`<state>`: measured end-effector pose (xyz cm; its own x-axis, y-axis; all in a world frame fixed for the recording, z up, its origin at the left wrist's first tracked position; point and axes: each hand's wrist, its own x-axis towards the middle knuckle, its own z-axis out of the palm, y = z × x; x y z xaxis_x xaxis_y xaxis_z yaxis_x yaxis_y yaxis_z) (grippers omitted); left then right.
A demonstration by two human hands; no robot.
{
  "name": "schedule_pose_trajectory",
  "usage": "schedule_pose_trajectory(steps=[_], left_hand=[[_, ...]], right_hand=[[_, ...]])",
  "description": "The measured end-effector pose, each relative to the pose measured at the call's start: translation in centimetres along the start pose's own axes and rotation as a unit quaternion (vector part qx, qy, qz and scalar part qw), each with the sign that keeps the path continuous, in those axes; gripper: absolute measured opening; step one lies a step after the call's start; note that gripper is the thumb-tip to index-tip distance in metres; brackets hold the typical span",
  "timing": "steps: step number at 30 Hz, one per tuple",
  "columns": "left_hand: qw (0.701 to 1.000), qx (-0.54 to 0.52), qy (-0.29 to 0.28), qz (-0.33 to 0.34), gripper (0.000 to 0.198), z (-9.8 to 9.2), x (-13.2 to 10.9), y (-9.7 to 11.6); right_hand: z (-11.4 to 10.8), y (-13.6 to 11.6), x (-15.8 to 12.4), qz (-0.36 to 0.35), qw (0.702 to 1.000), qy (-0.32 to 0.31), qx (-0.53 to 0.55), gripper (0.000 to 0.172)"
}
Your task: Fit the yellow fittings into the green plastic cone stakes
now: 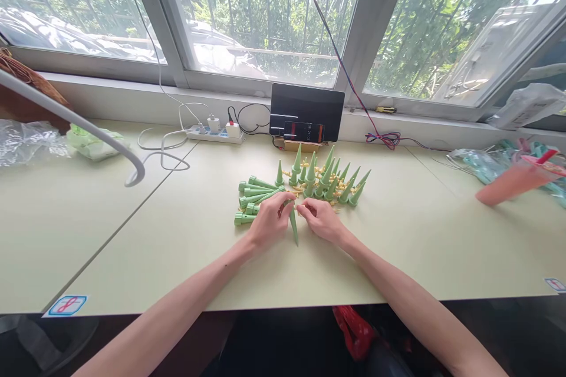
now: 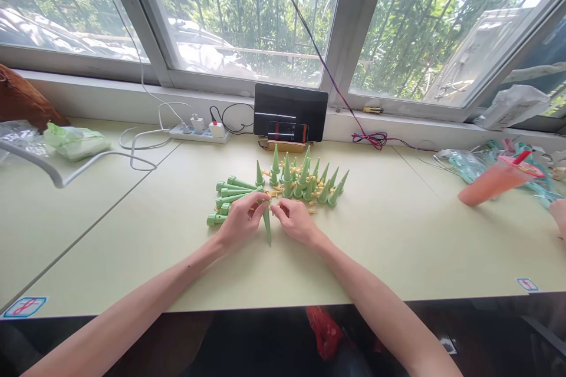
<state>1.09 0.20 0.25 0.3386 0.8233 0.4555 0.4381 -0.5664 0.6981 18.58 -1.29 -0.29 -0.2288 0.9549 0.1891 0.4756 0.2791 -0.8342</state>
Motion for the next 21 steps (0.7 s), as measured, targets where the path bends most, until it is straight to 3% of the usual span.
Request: schedule_pose_trajectory(steps=[12, 21], left_hand=[[1.000, 0.000, -0.001, -0.001, 0.014, -0.04, 0.08, -0.01], [1.000, -0.004, -0.012, -0.005, 0.013, 0.06, -0.05, -0.06]], right_hand=[[-0.07, -0.06, -0.09, -0.019, 0.999, 0.002, 0.045, 0.023], [-0.05, 0.32, 0.05, -0.010, 1.000, -0.006, 0.005, 0.035]])
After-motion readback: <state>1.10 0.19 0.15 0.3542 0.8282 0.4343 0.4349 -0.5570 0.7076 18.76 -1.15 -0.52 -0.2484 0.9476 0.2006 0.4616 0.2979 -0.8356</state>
